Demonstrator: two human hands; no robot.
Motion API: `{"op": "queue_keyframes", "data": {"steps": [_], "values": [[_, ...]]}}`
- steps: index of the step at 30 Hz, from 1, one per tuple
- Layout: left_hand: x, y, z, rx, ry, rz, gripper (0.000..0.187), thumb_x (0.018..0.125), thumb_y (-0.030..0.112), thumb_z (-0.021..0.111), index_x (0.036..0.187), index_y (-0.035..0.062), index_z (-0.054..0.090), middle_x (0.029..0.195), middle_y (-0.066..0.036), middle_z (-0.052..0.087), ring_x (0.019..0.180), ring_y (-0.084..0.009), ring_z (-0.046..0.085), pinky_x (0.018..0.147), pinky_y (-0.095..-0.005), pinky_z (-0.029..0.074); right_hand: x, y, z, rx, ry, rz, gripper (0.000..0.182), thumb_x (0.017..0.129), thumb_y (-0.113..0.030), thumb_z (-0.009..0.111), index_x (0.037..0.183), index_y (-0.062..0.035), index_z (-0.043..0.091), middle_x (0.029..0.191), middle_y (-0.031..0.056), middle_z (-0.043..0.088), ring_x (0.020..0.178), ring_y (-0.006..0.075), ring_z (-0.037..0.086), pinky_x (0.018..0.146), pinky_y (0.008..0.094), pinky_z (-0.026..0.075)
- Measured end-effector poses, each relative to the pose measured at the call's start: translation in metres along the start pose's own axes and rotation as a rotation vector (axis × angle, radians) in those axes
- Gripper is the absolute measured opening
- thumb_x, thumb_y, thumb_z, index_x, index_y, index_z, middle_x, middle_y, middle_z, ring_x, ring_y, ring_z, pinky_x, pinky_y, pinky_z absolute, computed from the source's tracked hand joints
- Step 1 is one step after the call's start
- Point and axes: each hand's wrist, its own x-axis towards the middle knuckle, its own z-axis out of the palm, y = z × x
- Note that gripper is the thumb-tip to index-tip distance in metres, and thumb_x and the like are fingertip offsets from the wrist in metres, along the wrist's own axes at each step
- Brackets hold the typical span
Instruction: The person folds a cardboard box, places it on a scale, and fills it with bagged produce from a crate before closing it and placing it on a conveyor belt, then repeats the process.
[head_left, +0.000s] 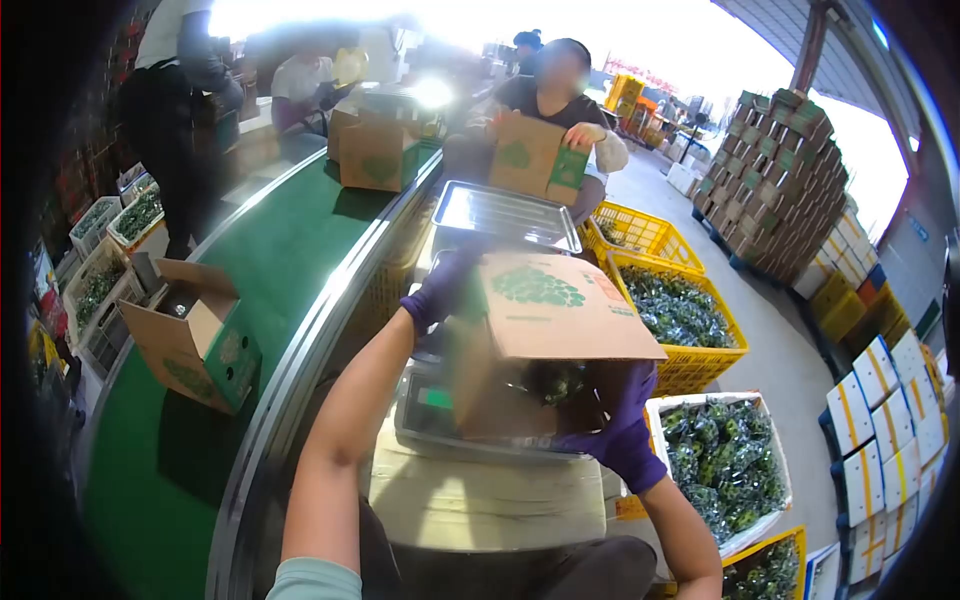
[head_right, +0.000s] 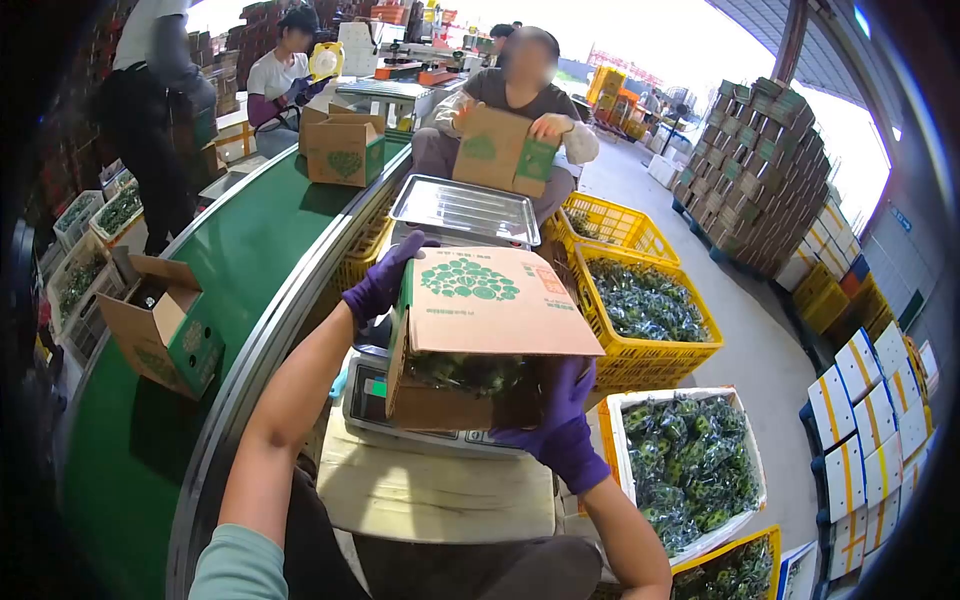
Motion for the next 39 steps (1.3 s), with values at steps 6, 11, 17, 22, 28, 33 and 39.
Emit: {"op": "queue_keyframes", "data": {"steps": [6, 11, 17, 22, 28, 33, 39], "values": [[-0.001, -0.011, 0.012, 0.123, 0.073, 0.156, 0.06, 0.09, 0.061, 0.055, 0.1, 0.0025, 0.064, 0.087, -0.007, 0.066, 0.078, -0.0129, 0.062, 0.078, -0.0294, 0.051, 0.012, -0.001, -0.015, 0.021, -0.11, 0.077, 0.137, 0.054, -0.048, 0.089, 0.152, 0.0001, 0.006, 0.151, 0.0311, 0.017, 0.142, 0.0511, 0.007, 0.117, 0.0571, 0.011], [-0.009, -0.017, 0.014, -0.097, -0.015, -0.11, 0.062, 0.091, 0.063, 0.051, 0.111, 0.0053, 0.064, 0.098, -0.006, 0.065, 0.088, -0.0134, 0.06, 0.082, -0.0294, 0.049, 0.015, 0.006, -0.003, 0.207, -0.018, -0.025, 0.12, 0.065, -0.05, 0.082, 0.151, 0.0012, 0.016, 0.15, 0.0245, 0.027, 0.144, 0.0433, 0.011, 0.116, 0.0553, 0.001], [-0.015, 0.053, 0.031, -0.138, 0.031, -0.22, 0.07, 0.09, 0.068, 0.049, 0.111, 0.0034, 0.063, 0.097, -0.004, 0.064, 0.089, -0.0119, 0.056, 0.085, -0.0294, 0.047, 0.031, -0.011, -0.004, 0.133, 0.312, 0.043, 0.098, 0.074, -0.037, 0.076, 0.148, 0.0031, 0.025, 0.144, 0.0315, 0.036, 0.14, 0.0495, 0.02, 0.114, 0.0514, 0.022], [-0.031, 0.07, 0.04, -0.004, 0.091, 0.045, 0.06, 0.099, 0.056, 0.04, 0.119, 0.0021, 0.058, 0.106, -0.008, 0.063, 0.096, -0.0156, 0.059, 0.092, -0.0296, 0.046, 0.032, -0.08, -0.086, -0.027, 0.21, -0.012, 0.083, 0.079, -0.022, 0.074, 0.143, 0.0082, 0.031, 0.134, 0.0374, 0.044, 0.139, 0.0535, 0.021, 0.111, 0.0513, 0.029], [-0.164, 0.118, 0.082, -0.264, -0.102, -0.349, 0.064, 0.095, 0.064, 0.039, 0.112, 0.0054, 0.059, 0.096, -0.007, 0.06, 0.085, -0.0161, 0.058, 0.08, -0.0304, 0.046, -0.016, -0.16, -0.186, 0.066, -0.106, 0.101, 0.061, 0.083, -0.011, 0.063, 0.136, 0.0079, 0.041, 0.134, 0.0429, 0.038, 0.131, 0.0559, 0.035, 0.101, 0.0469, 0.044], [-0.234, 0.094, 0.11, -0.57, -0.219, -0.91, 0.068, 0.091, 0.07, 0.037, 0.106, 0.0082, 0.06, 0.087, -0.006, 0.058, 0.076, -0.0165, 0.057, 0.069, -0.031, 0.046, -0.062, -0.138, -0.148, 0.143, -0.298, 0.349, 0.059, 0.089, -0.012, 0.056, 0.14, 0.0071, 0.036, 0.139, 0.0424, 0.032, 0.13, 0.0539, 0.036, 0.11, 0.0481, 0.032], [-0.241, 0.09, 0.118, -0.663, -0.204, -1.019, 0.073, 0.086, 0.078, 0.036, 0.1, 0.0115, 0.061, 0.077, -0.004, 0.056, 0.065, -0.0169, 0.055, 0.057, -0.0318, 0.046, -0.081, -0.12, -0.139, 0.337, -0.085, 0.317, 0.066, 0.094, -0.017, 0.05, 0.147, 0.0085, 0.02, 0.143, 0.0286, 0.038, 0.137, 0.0374, 0.036, 0.113, 0.0446, 0.028]]}}
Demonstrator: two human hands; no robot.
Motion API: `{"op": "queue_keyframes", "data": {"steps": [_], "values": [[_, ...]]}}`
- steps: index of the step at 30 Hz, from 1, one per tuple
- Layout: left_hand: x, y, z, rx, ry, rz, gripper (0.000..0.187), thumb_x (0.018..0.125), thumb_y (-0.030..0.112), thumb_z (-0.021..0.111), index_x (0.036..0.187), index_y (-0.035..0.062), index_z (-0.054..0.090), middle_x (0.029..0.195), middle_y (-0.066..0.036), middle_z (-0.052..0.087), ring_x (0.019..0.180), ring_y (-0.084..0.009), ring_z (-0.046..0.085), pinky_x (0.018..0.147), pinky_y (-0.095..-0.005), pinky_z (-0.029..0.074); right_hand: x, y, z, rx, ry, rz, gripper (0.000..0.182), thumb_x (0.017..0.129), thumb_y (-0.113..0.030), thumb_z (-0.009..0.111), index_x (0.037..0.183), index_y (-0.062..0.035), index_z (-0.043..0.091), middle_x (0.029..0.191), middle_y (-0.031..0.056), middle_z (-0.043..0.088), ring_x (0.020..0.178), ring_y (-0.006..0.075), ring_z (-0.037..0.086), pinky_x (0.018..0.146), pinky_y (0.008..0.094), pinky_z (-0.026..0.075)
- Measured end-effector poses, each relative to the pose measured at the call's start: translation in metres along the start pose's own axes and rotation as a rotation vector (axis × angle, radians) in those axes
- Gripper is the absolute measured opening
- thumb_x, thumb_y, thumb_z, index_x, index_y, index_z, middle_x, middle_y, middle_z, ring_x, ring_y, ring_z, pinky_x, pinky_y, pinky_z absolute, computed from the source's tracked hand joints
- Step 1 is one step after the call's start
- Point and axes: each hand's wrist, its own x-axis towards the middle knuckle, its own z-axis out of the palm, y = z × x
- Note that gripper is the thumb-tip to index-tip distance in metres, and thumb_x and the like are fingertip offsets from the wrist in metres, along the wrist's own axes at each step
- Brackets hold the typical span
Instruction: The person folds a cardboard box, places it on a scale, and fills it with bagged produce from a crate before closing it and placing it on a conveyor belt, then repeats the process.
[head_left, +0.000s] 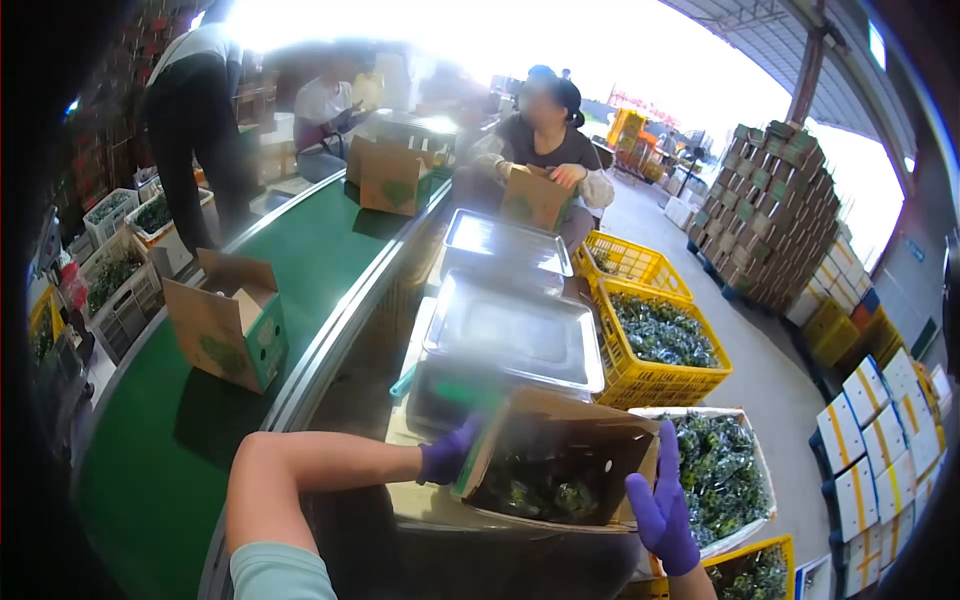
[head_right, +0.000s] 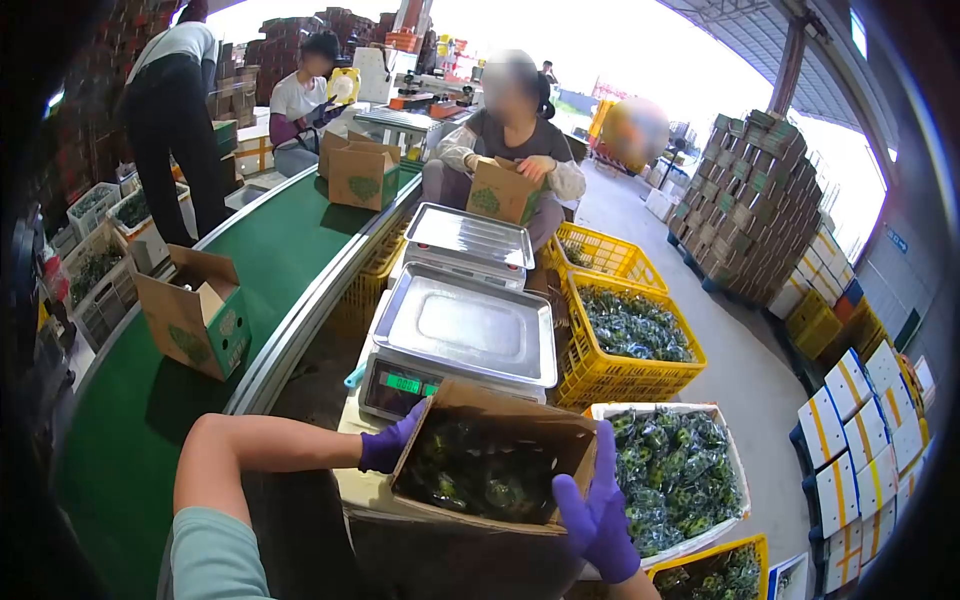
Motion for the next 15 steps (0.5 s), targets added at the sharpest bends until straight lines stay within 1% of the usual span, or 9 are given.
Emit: {"op": "queue_keyframes", "data": {"steps": [2, 3, 4, 5, 7, 8, 11, 13, 15], "values": [[0.01, -0.007, -0.003, -0.029, 0.011, -0.002, 0.074, 0.085, 0.081, 0.035, 0.097, 0.0126, 0.061, 0.074, -0.004, 0.055, 0.061, -0.0171, 0.055, 0.053, -0.032, 0.046, -0.003, 0.032, 0.003, 0.535, 0.196, 0.138, 0.072, 0.097, -0.04, 0.051, 0.151, -0.0036, 0.02, 0.141, 0.026, 0.042, 0.128, 0.0273, 0.049, 0.101, 0.031, 0.045], [0.028, -0.017, -0.014, -0.084, 0.018, 0.016, 0.076, 0.083, 0.083, 0.035, 0.097, 0.0133, 0.061, 0.074, -0.004, 0.056, 0.062, -0.0179, 0.056, 0.053, -0.0324, 0.047, -0.002, 0.047, 0.0, 0.641, 0.224, 0.308, 0.066, 0.098, -0.036, 0.049, 0.148, -0.0005, 0.025, 0.139, 0.0214, 0.046, 0.122, 0.0262, 0.053, 0.099, 0.0335, 0.046], [0.024, -0.016, -0.008, -0.077, 0.036, 0.019, 0.076, 0.083, 0.083, 0.035, 0.098, 0.0138, 0.061, 0.075, -0.004, 0.056, 0.063, -0.0181, 0.057, 0.053, -0.0325, 0.047, -0.001, 0.062, -0.003, 0.754, 0.271, 0.477, 0.06, 0.098, -0.032, 0.047, 0.144, 0.0026, 0.03, 0.136, 0.0167, 0.049, 0.115, 0.025, 0.057, 0.097, 0.0359, 0.047], [0.02, -0.014, -0.003, -0.069, 0.055, 0.021, 0.076, 0.083, 0.084, 0.034, 0.098, 0.0142, 0.061, 0.075, -0.005, 0.056, 0.064, -0.0183, 0.058, 0.054, -0.0327, 0.047, -0.001, 0.076, 0.001, 0.862, 0.237, 0.608, 0.059, 0.098, -0.032, 0.047, 0.143, 0.0024, 0.031, 0.135, 0.0166, 0.049, 0.114, 0.0249, 0.057, 0.097, 0.0359, 0.047], [0.009, -0.01, 0.011, -0.099, 0.037, 0.044, 0.076, 0.082, 0.084, 0.035, 0.1, 0.0144, 0.062, 0.077, -0.005, 0.058, 0.067, -0.0186, 0.059, 0.056, -0.0333, 0.049, 0.001, 0.094, 0.021, 1.013, 0.089, 0.721, 0.058, 0.098, -0.033, 0.048, 0.142, 0.0022, 0.032, 0.134, 0.0165, 0.05, 0.113, 0.0248, 0.057, 0.096, 0.0358, 0.047], [0.002, -0.007, 0.019, -0.135, 0.002, 0.067, 0.076, 0.082, 0.083, 0.036, 0.101, 0.0142, 0.062, 0.079, -0.005, 0.059, 0.069, -0.0187, 0.059, 0.058, -0.0339, 0.05, 0.005, 0.099, 0.031, 1.034, 0.037, 0.723, 0.057, 0.098, -0.033, 0.048, 0.141, 0.002, 0.032, 0.133, 0.0164, 0.05, 0.113, 0.0247, 0.057, 0.096, 0.0358, 0.048], [-0.029, 0.022, 0.051, -0.129, 0.148, -0.027, 0.077, 0.081, 0.081, 0.042, 0.109, 0.0129, 0.063, 0.094, -0.007, 0.064, 0.074, -0.0212, 0.062, 0.066, -0.0363, 0.052, 0.01, 0.092, 0.032, 0.961, -0.046, 0.67, 0.056, 0.098, -0.033, 0.048, 0.139, 0.0016, 0.034, 0.131, 0.0162, 0.051, 0.112, 0.0244, 0.058, 0.095, 0.0357, 0.048], [-0.041, 0.029, 0.063, -0.125, 0.18, -0.073, 0.077, 0.081, 0.081, 0.043, 0.11, 0.0128, 0.063, 0.093, -0.008, 0.064, 0.075, -0.0213, 0.062, 0.066, -0.0364, 0.053, 0.002, 0.075, 0.013, 0.803, -0.085, 0.607, 0.054, 0.098, -0.033, 0.048, 0.138, 0.0014, 0.035, 0.13, 0.016, 0.052, 0.111, 0.0243, 0.058, 0.094, 0.0356, 0.048], [-0.047, 0.033, 0.067, -0.15, 0.17, -0.018, 0.07, 0.086, 0.074, 0.043, 0.109, 0.0119, 0.064, 0.092, -0.007, 0.065, 0.079, -0.0201, 0.063, 0.069, -0.0346, 0.052, -0.01, 0.054, -0.012, 0.567, -0.139, 0.504, 0.053, 0.098, -0.033, 0.048, 0.136, 0.0011, 0.036, 0.129, 0.0159, 0.052, 0.11, 0.0241, 0.058, 0.094, 0.0355, 0.048]]}}
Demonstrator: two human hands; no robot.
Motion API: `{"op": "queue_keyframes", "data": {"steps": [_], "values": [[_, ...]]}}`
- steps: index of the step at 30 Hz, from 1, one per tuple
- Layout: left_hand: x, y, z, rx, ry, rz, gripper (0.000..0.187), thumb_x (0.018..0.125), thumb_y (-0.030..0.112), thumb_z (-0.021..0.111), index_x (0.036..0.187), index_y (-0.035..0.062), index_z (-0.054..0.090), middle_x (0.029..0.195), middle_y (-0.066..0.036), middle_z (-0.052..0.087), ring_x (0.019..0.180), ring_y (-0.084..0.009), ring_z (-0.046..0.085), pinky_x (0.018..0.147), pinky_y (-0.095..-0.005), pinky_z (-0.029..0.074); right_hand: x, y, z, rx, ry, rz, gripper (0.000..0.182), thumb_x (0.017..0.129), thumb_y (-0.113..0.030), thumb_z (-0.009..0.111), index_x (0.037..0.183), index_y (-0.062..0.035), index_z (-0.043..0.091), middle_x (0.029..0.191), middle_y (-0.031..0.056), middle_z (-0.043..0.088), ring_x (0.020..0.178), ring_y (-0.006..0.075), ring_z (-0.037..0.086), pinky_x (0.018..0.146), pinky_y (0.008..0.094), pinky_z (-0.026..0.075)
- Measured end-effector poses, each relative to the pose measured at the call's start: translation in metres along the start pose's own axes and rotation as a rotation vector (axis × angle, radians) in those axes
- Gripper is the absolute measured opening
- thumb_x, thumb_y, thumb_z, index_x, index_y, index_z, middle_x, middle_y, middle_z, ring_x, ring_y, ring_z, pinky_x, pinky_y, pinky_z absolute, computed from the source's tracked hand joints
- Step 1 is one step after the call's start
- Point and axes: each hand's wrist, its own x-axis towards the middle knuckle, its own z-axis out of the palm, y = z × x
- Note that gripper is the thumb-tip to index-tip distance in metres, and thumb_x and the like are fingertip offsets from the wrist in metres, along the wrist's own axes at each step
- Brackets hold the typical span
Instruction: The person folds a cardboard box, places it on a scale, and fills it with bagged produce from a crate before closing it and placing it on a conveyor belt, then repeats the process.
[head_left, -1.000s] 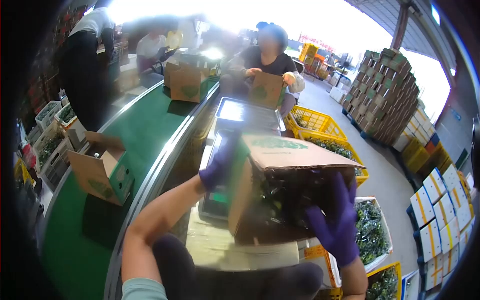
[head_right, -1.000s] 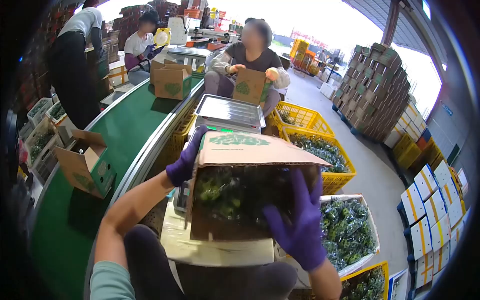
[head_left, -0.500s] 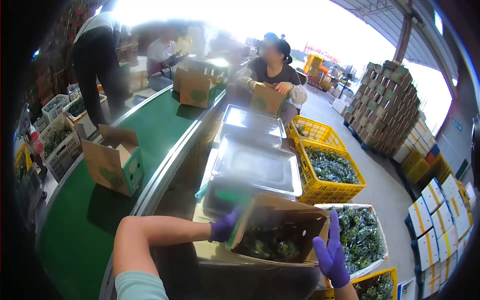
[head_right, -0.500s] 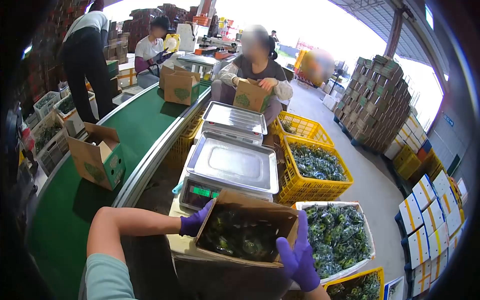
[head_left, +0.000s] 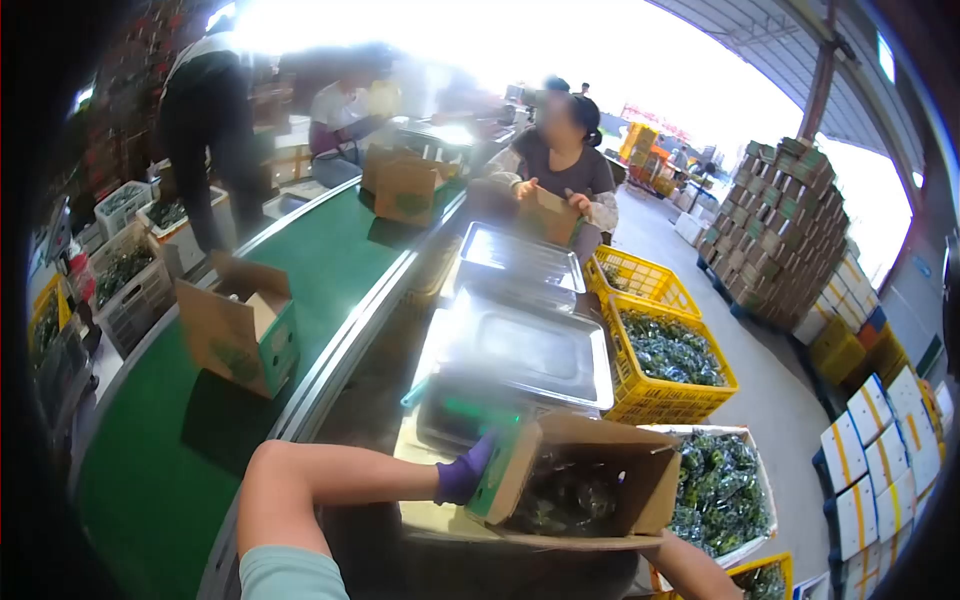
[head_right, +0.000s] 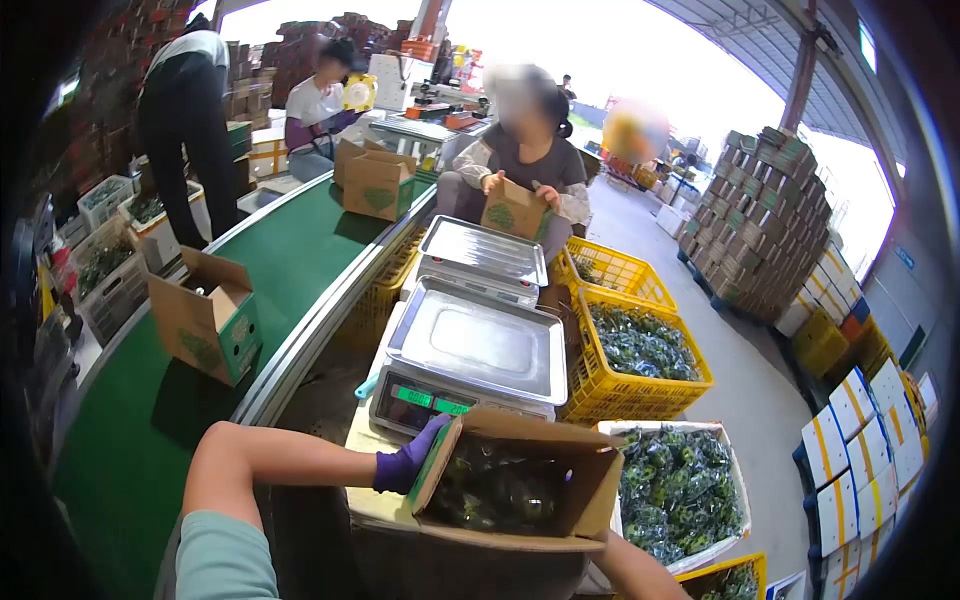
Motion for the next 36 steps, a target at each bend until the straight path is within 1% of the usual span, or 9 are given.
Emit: {"op": "queue_keyframes", "data": {"steps": [3, 8, 11, 14, 21, 28, 33, 35, 36], "values": [[0.008, -0.001, -0.006, -0.086, -0.081, 0.127, 0.068, 0.082, 0.071, 0.054, 0.105, 0.0082, 0.064, 0.088, -0.008, 0.066, 0.07, -0.016, 0.062, 0.057, -0.0308, 0.049, -0.033, -0.013, 0.0, -0.266, -0.028, -0.089, 0.051, 0.098, -0.034, 0.048, 0.134, 0.0007, 0.038, 0.127, 0.0156, 0.053, 0.109, 0.0239, 0.059, 0.093, 0.0354, 0.048], [-0.005, -0.029, -0.028, -0.161, -0.18, 0.309, 0.057, 0.097, 0.05, 0.047, 0.115, -0.0022, 0.061, 0.11, -0.011, 0.067, 0.099, -0.0197, 0.065, 0.095, -0.0341, 0.049, -0.027, 0.013, 0.034, -0.096, -0.064, -0.076, 0.048, 0.098, -0.034, 0.048, 0.131, 0.0, 0.041, 0.123, 0.0152, 0.055, 0.107, 0.0235, 0.059, 0.091, 0.0352, 0.049], [-0.045, -0.077, -0.04, 0.615, 0.199, 0.917, 0.042, 0.103, 0.037, 0.042, 0.108, 0.0013, 0.063, 0.1, -0.008, 0.066, 0.086, -0.0133, 0.06, 0.084, -0.0321, 0.049, -0.023, 0.021, 0.044, -0.024, -0.09, -0.086, 0.047, 0.098, -0.035, 0.048, 0.129, -0.0004, 0.042, 0.121, 0.015, 0.056, 0.105, 0.0232, 0.06, 0.09, 0.0351, 0.049], [-0.094, -0.095, -0.025, 0.105, 0.067, 0.532, 0.045, 0.103, 0.041, 0.041, 0.105, 0.002, 0.064, 0.093, -0.006, 0.066, 0.082, -0.0107, 0.06, 0.079, -0.0305, 0.05, -0.024, 0.021, 0.052, 0.039, -0.099, -0.08, 0.045, 0.097, -0.035, 0.049, 0.127, -0.0008, 0.044, 0.119, 0.0148, 0.057, 0.104, 0.023, 0.06, 0.089, 0.035, 0.05], [-0.136, -0.081, -0.001, -0.139, -0.049, 0.25, 0.057, 0.102, 0.051, 0.038, 0.119, 0.001, 0.06, 0.11, -0.01, 0.067, 0.095, -0.0171, 0.063, 0.088, -0.0331, 0.051, -0.025, 0.022, 0.057, 0.274, -0.144, -0.019, 0.042, 0.097, -0.036, 0.049, 0.122, -0.0017, 0.048, 0.114, 0.0142, 0.059, 0.101, 0.0224, 0.061, 0.087, 0.0347, 0.05], [-0.142, -0.073, 0.006, -0.297, -0.171, 0.051, 0.078, 0.099, 0.059, 0.032, 0.144, -0.0046, 0.037, 0.145, -0.018, 0.045, 0.129, -0.0262, 0.047, 0.111, -0.0372, 0.035, -0.033, 0.033, 0.048, 0.719, -0.18, 0.146, 0.039, 0.097, -0.037, 0.049, 0.117, -0.0027, 0.052, 0.11, 0.0137, 0.062, 0.098, 0.0218, 0.062, 0.085, 0.0344, 0.051], [-0.129, -0.078, -0.001, -0.337, -0.266, 0.116, 0.087, 0.093, 0.064, 0.042, 0.144, -0.0065, 0.033, 0.144, -0.023, 0.043, 0.129, -0.0322, 0.048, 0.11, -0.0422, 0.036, -0.034, 0.043, 0.042, 0.92, -0.224, 0.206, 0.038, 0.097, -0.037, 0.05, 0.114, -0.0033, 0.055, 0.106, 0.0133, 0.063, 0.096, 0.0214, 0.062, 0.084, 0.0343, 0.051], [-0.093, -0.102, -0.025, -0.871, -0.948, 0.095, 0.09, 0.09, 0.064, 0.047, 0.145, -0.0058, 0.032, 0.144, -0.024, 0.043, 0.128, -0.0333, 0.048, 0.109, -0.0436, 0.037, -0.031, 0.036, 0.038, 0.851, -0.109, 0.291, 0.035, 0.096, -0.037, 0.05, 0.102, -0.0029, 0.056, 0.091, 0.0113, 0.064, 0.083, 0.0223, 0.063, 0.076, 0.0345, 0.052], [-0.127, -0.077, -0.001, -0.467, -0.34, 0.118, 0.092, 0.088, 0.064, 0.05, 0.145, -0.0055, 0.032, 0.144, -0.024, 0.043, 0.128, -0.0339, 0.048, 0.108, -0.0444, 0.038, -0.03, 0.039, 0.025, 0.338, -0.075, 0.133, 0.038, 0.096, -0.038, 0.05, 0.1, -0.0008, 0.055, 0.087, 0.0107, 0.065, 0.079, 0.0228, 0.063, 0.074, 0.0349, 0.052]]}}
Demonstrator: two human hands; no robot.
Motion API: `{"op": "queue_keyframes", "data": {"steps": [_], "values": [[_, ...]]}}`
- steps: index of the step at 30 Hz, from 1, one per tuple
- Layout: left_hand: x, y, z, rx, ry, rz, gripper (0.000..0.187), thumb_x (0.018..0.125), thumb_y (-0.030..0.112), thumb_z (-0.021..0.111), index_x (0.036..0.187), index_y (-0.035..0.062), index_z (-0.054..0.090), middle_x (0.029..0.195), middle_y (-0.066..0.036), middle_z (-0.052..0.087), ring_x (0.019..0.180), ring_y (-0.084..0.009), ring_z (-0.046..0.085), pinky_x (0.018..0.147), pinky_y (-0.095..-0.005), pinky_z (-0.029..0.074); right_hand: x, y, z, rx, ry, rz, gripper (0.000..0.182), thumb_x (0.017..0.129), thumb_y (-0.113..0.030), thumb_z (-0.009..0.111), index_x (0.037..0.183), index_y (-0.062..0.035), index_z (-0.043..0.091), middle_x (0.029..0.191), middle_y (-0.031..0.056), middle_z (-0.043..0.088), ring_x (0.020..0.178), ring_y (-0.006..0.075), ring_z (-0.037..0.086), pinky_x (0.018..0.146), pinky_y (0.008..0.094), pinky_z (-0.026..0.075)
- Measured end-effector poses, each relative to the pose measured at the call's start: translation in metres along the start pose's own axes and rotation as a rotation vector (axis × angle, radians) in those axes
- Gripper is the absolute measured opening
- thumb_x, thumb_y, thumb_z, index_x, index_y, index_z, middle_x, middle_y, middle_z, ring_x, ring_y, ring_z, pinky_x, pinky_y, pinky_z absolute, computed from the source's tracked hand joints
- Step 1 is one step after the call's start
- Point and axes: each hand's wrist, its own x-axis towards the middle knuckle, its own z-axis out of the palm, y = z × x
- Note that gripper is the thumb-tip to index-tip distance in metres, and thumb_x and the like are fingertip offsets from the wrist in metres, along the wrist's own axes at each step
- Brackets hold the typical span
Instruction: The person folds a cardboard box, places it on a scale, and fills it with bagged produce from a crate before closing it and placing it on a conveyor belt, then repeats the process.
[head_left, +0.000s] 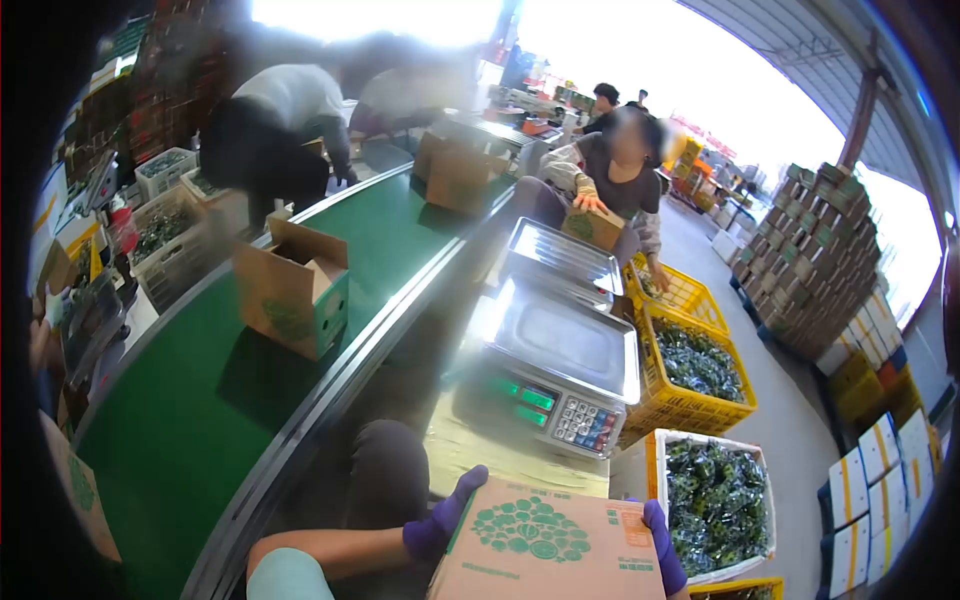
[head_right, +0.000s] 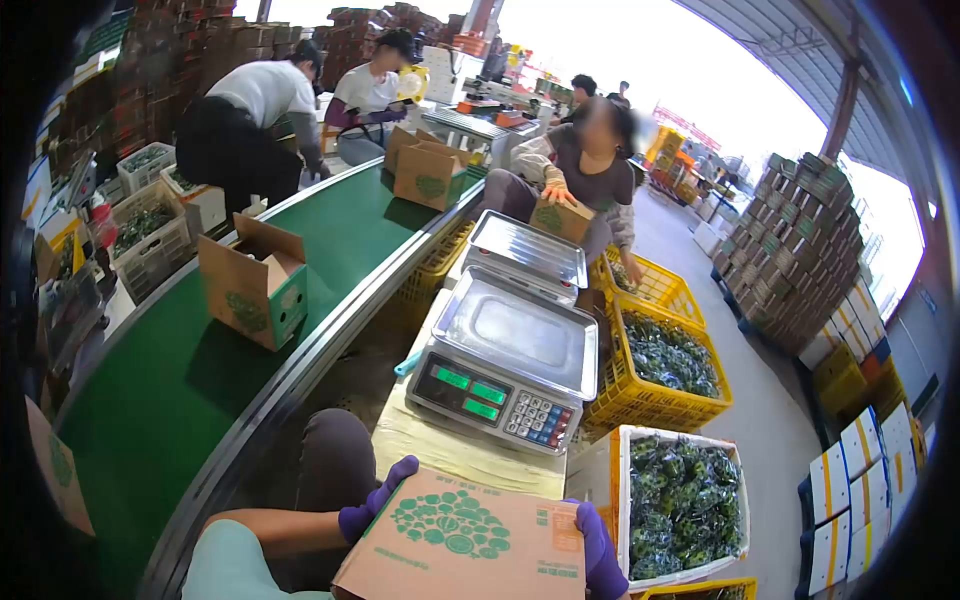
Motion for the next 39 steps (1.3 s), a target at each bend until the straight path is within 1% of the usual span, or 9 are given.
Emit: {"op": "queue_keyframes", "data": {"steps": [2, 3, 9, 17, 19, 28, 31, 33, 39], "values": [[0.016, -0.008, -0.024, -0.253, -0.281, -0.06, 0.092, 0.088, 0.064, 0.05, 0.145, -0.0053, 0.031, 0.144, -0.024, 0.043, 0.127, -0.0338, 0.048, 0.108, -0.0445, 0.039, -0.013, -0.043, 0.01, -1.185, -0.048, -0.421, 0.054, 0.097, -0.046, 0.046, 0.109, 0.0067, 0.055, 0.083, 0.0103, 0.068, 0.073, 0.0237, 0.066, 0.069, 0.0351, 0.052], [0.022, -0.012, -0.037, -0.513, -0.553, -0.105, 0.092, 0.088, 0.064, 0.05, 0.146, -0.0051, 0.031, 0.144, -0.024, 0.043, 0.127, -0.0337, 0.049, 0.108, -0.0446, 0.039, -0.011, -0.056, 0.019, -1.182, -0.036, -0.417, 0.054, 0.097, -0.046, 0.046, 0.109, 0.0067, 0.055, 0.083, 0.0103, 0.068, 0.073, 0.0237, 0.066, 0.069, 0.0351, 0.052], [0.014, -0.001, -0.013, -0.192, -0.225, -0.072, 0.089, 0.09, 0.064, 0.048, 0.144, -0.0052, 0.034, 0.143, -0.024, 0.044, 0.128, -0.035, 0.048, 0.109, -0.0465, 0.037, 0.006, -0.019, 0.028, 0.234, -0.366, 0.172, 0.078, 0.095, -0.062, 0.041, 0.14, 0.001, 0.042, 0.134, 0.0185, 0.052, 0.121, 0.0243, 0.054, 0.102, 0.0413, 0.044], [0.018, 0.028, 0.001, -0.39, -0.335, -0.056, 0.083, 0.095, 0.062, 0.041, 0.143, -0.0045, 0.036, 0.143, -0.023, 0.045, 0.128, -0.0333, 0.048, 0.109, -0.0456, 0.037, 0.046, -0.011, 0.029, 0.144, -0.328, 0.113, 0.067, 0.095, -0.054, 0.043, 0.135, -0.0006, 0.044, 0.128, 0.0189, 0.055, 0.114, 0.0287, 0.056, 0.098, 0.043, 0.044], [0.03, 0.048, 0.017, 0.04, 0.18, 0.014, 0.077, 0.099, 0.059, 0.035, 0.142, -0.0038, 0.038, 0.141, -0.022, 0.047, 0.128, -0.0309, 0.048, 0.109, -0.0433, 0.038, 0.059, -0.014, 0.03, 0.079, -0.332, 0.071, 0.064, 0.095, -0.052, 0.043, 0.133, -0.0012, 0.045, 0.126, 0.0189, 0.056, 0.113, 0.0292, 0.057, 0.097, 0.0431, 0.045], [0.11, 0.123, -0.089, 1.1, 0.383, -0.202, 0.077, 0.088, 0.072, 0.042, 0.117, 0.0038, 0.059, 0.098, -0.011, 0.063, 0.083, -0.0192, 0.06, 0.086, -0.0406, 0.052, 0.125, 0.015, 0.006, -0.354, -0.21, -0.125, 0.05, 0.094, -0.043, 0.047, 0.124, -0.0037, 0.051, 0.116, 0.0188, 0.059, 0.106, 0.0315, 0.059, 0.089, 0.0436, 0.047], [0.086, 0.148, -0.024, 1.879, -0.226, 0.83, 0.05, 0.093, 0.023, 0.059, 0.136, 0.0027, 0.046, 0.111, -0.018, 0.059, 0.103, -0.0332, 0.058, 0.091, -0.0405, 0.047, 0.146, 0.043, -0.006, -0.491, -0.148, -0.185, 0.045, 0.094, -0.04, 0.048, 0.121, -0.0045, 0.053, 0.113, 0.0187, 0.06, 0.104, 0.0323, 0.06, 0.087, 0.0437, 0.047], [0.055, 0.128, 0.054, 1.07, 0.01, 0.396, 0.055, 0.089, 0.018, 0.064, 0.137, 0.0003, 0.044, 0.121, -0.019, 0.057, 0.116, -0.0338, 0.055, 0.099, -0.0422, 0.043, 0.155, 0.058, -0.014, -0.592, -0.119, -0.224, 0.042, 0.094, -0.038, 0.048, 0.119, -0.0051, 0.054, 0.111, 0.0187, 0.061, 0.102, 0.0328, 0.06, 0.085, 0.0438, 0.048], [0.082, 0.121, 0.031, 1.913, -0.03, 0.831, 0.032, 0.088, 0.014, 0.062, 0.116, 0.0006, 0.061, 0.112, -0.019, 0.063, 0.106, -0.0322, 0.061, 0.093, -0.0391, 0.047, 0.165, 0.088, -0.055, -0.864, -0.04, -0.321, 0.033, 0.093, -0.032, 0.051, 0.113, -0.0067, 0.058, 0.105, 0.0186, 0.064, 0.097, 0.0344, 0.062, 0.08, 0.0441, 0.049]]}}
